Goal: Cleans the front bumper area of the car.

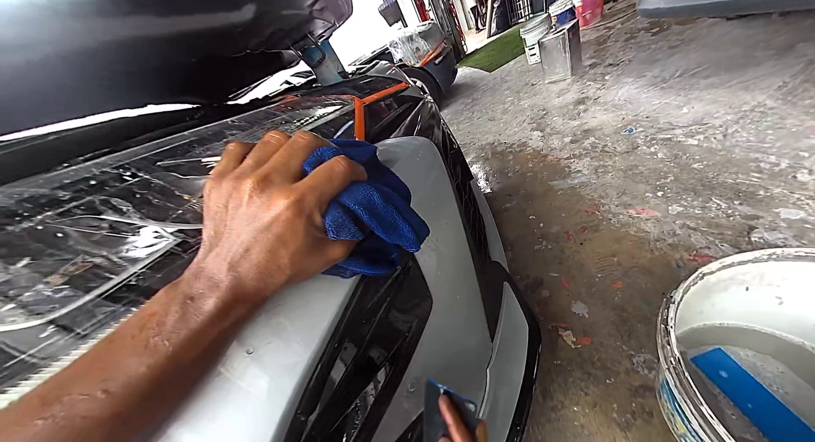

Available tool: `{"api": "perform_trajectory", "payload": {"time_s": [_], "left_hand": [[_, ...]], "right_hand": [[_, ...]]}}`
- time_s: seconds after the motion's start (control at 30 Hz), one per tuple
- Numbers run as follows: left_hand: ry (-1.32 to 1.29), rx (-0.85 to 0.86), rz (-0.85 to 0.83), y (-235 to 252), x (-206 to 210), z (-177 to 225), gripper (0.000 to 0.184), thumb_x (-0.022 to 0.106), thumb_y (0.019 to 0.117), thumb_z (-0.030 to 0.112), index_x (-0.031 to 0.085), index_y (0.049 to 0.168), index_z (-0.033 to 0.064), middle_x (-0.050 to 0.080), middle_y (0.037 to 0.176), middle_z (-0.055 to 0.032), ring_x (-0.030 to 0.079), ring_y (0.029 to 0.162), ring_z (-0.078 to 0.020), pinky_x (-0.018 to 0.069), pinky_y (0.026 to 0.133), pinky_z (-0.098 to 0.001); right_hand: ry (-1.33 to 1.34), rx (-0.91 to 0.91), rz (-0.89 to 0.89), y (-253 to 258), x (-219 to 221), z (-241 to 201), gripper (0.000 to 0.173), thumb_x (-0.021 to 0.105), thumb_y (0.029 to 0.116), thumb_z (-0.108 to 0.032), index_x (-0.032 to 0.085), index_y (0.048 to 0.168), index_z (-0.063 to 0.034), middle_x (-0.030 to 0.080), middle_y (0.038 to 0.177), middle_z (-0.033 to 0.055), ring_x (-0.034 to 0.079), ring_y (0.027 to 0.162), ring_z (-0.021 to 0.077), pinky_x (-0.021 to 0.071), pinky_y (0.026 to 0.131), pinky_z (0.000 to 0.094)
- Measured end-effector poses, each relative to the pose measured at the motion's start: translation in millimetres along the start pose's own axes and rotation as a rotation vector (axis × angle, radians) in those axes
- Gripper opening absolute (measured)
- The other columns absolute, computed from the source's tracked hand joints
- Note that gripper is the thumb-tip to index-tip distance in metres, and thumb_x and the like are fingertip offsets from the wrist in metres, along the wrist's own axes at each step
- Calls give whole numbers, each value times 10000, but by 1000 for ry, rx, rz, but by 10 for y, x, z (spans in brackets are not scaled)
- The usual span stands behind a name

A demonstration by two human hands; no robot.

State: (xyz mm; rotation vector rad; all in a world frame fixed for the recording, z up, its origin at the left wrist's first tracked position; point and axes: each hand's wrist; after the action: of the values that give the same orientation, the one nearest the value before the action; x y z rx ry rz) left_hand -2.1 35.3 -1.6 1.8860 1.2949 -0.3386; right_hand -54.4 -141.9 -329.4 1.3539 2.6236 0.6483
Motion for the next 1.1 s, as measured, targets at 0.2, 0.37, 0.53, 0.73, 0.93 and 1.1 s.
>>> {"api": "perform_trajectory", "payload": {"time_s": [0.2,0.37,0.53,0.73,0.93,1.1], "left_hand": [[-11,10,3,3,9,6,434,542,848,391,683,1010,14,658,1048,-258,639,928,-477,436,699,-607],[26,-9,32,2,5,22,423,560,822,375,679,1020,20,659,1049,-246,642,937,-474,440,701,-610],[160,-85,175,8,-33,-3,462,498,912,292,626,1337,162,625,1209,-281,599,1047,-538,407,790,-662],[95,-153,-58,30,-45,-110,260,717,714,72,744,970,108,649,1244,-213,621,1115,-475,489,797,-643],[82,-174,-78,4,30,-118,502,486,805,568,733,894,140,705,1090,-143,687,997,-366,519,694,-561],[113,-97,-14,63,104,-153,359,589,804,474,683,740,133,660,806,-89,679,776,-319,493,574,-488]], "right_hand": [[491,470,184,775,-477,192,666,584,829,13,355,1449,89,520,1362,197,599,1106,100,530,877,246],[577,617,199,1044,-529,161,1005,780,669,-17,205,1493,-30,501,1197,151,588,640,108,500,486,255],[483,455,212,1312,-638,210,302,516,999,-26,636,1262,60,684,1206,146,662,1093,113,542,957,261],[125,191,196,1823,-579,37,650,418,972,68,353,1591,-118,477,1504,177,717,1019,192,641,759,355],[-71,-108,-56,1252,52,127,545,360,1075,-218,408,1500,120,334,1597,317,324,1513,406,282,1240,540],[-154,-323,16,2309,344,-87,948,194,1007,-721,359,1566,27,305,1643,235,263,1547,342,199,1255,570]]}}
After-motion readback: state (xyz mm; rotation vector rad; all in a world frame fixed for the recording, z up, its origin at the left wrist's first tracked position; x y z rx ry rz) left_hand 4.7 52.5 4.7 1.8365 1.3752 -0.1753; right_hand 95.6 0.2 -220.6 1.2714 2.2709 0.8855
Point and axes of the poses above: each hand's wrist, its own y-axis towards the middle knuckle, its own x-axis out of the palm, z = x × y
